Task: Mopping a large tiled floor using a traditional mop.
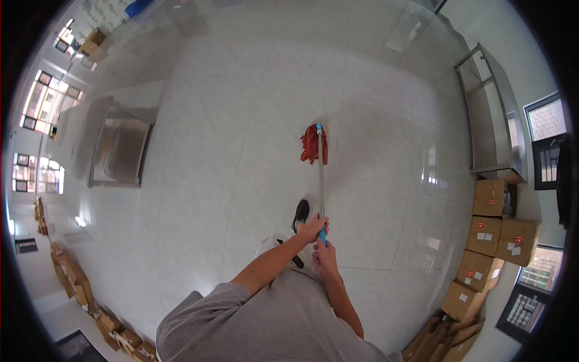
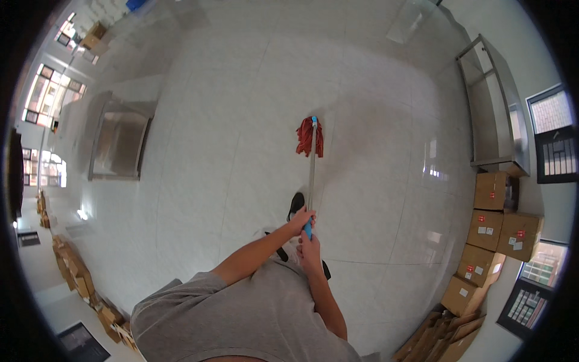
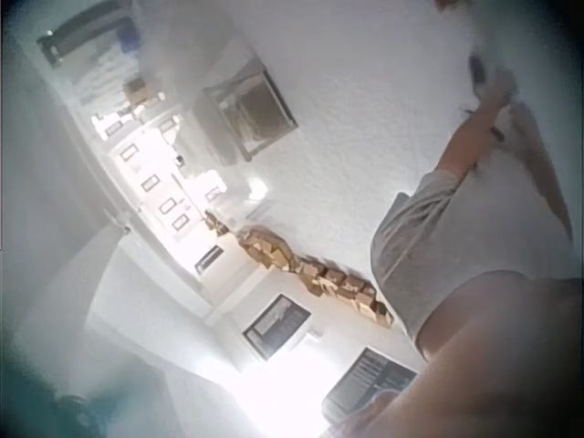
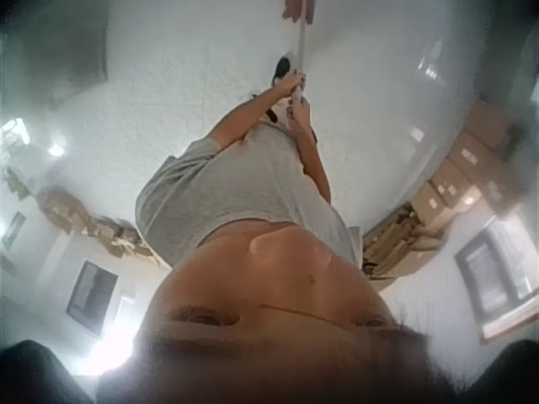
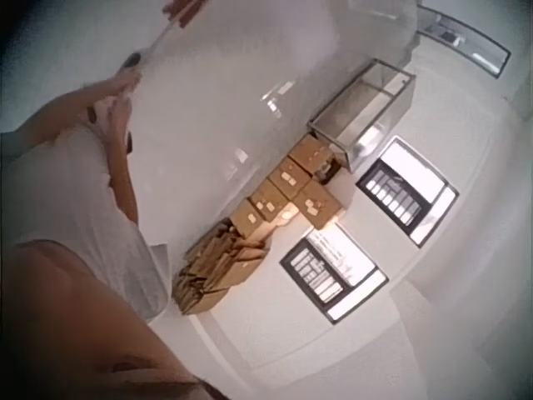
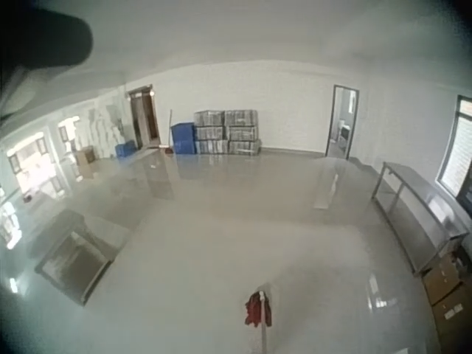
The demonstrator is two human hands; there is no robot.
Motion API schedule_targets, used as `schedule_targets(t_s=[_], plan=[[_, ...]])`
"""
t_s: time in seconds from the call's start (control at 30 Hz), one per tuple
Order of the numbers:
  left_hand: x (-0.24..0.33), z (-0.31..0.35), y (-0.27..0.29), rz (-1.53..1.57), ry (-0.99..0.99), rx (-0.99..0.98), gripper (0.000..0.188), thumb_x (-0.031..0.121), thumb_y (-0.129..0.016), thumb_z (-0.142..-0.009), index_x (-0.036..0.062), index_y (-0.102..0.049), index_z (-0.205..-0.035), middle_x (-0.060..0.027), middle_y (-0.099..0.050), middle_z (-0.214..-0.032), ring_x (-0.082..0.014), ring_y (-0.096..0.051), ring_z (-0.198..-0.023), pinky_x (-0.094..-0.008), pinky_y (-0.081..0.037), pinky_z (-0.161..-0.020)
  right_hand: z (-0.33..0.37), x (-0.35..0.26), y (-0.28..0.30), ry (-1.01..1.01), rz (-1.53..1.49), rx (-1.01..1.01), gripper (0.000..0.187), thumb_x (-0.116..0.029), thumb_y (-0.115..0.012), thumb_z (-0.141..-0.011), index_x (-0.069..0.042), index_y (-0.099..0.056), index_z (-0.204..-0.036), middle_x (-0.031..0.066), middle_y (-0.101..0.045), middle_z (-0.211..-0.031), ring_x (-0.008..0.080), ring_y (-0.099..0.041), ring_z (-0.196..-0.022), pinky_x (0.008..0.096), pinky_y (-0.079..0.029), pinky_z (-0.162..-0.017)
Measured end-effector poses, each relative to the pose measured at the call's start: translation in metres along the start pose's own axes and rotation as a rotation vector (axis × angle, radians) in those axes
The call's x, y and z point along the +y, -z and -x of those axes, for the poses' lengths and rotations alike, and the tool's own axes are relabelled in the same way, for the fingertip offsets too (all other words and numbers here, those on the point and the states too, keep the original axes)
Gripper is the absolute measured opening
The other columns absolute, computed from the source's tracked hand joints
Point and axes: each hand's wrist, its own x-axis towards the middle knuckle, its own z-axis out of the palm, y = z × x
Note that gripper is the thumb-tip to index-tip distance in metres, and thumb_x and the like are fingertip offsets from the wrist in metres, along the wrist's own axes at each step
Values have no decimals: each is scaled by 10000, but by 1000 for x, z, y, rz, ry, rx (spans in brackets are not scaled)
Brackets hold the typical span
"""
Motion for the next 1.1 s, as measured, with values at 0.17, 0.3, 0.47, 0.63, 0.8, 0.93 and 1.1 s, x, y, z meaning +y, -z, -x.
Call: schedule_targets(t_s=[0.17,0.3,0.47,0.63,0.8,0.93,1.1], plan=[[162,-113,-46,-107,-7,8,214,78,-558,-859,52,-397,-998,-82,-503,-737,-165,-513,-553,-330,-455,-462,-94,-157,-90,18,-109,-83,214,-225,-579,-935,-60,-457,-995,22,-467,-797,55,-370,-493,200,-265,-384],[268,-196,-86,-65,-22,-27,198,97,-551,-868,60,-408,-999,-69,-501,-716,-161,-509,-534,-327,-455,-456,-183,-262,-139,-27,-78,-57,203,-211,-571,-938,-63,-453,-1010,21,-465,-795,61,-368,-489,203,-255,-380],[406,-307,-146,-58,-56,-25,202,103,-552,-869,62,-408,-1005,-66,-500,-710,-159,-513,-529,-326,-455,-451,-301,-394,-183,-14,-36,-17,216,-215,-566,-945,-59,-452,-1042,29,-468,-812,61,-370,-487,206,-253,-373],[561,-415,-231,-34,-92,-52,201,111,-547,-889,75,-386,-1004,-48,-498,-721,-137,-495,-541,-305,-452,-477,-388,-578,-243,-41,27,33,245,-230,-577,-943,-51,-456,-1058,33,-471,-820,55,-369,-493,199,-257,-381],[702,-516,-293,-26,-38,-62,216,103,-549,-880,101,-369,-999,-51,-490,-717,-140,-499,-545,-310,-450,-467,-477,-728,-309,-11,18,26,259,-233,-587,-934,-48,-465,-1067,30,-480,-824,58,-388,-505,200,-260,-380],[817,-606,-334,-80,12,1,217,87,-553,-874,114,-370,-986,-49,-484,-710,-133,-497,-545,-305,-447,-456,-566,-836,-353,-46,22,35,256,-233,-579,-937,-50,-472,-1081,27,-481,-827,58,-394,-512,200,-263,-383],[966,-742,-410,-75,-7,-35,217,72,-549,-865,68,-376,-996,-75,-492,-713,-168,-505,-533,-339,-465,-463,-688,-1002,-404,-17,-6,10,258,-244,-580,-939,-52,-476,-1076,24,-479,-830,60,-398,-518,203,-274,-391]])
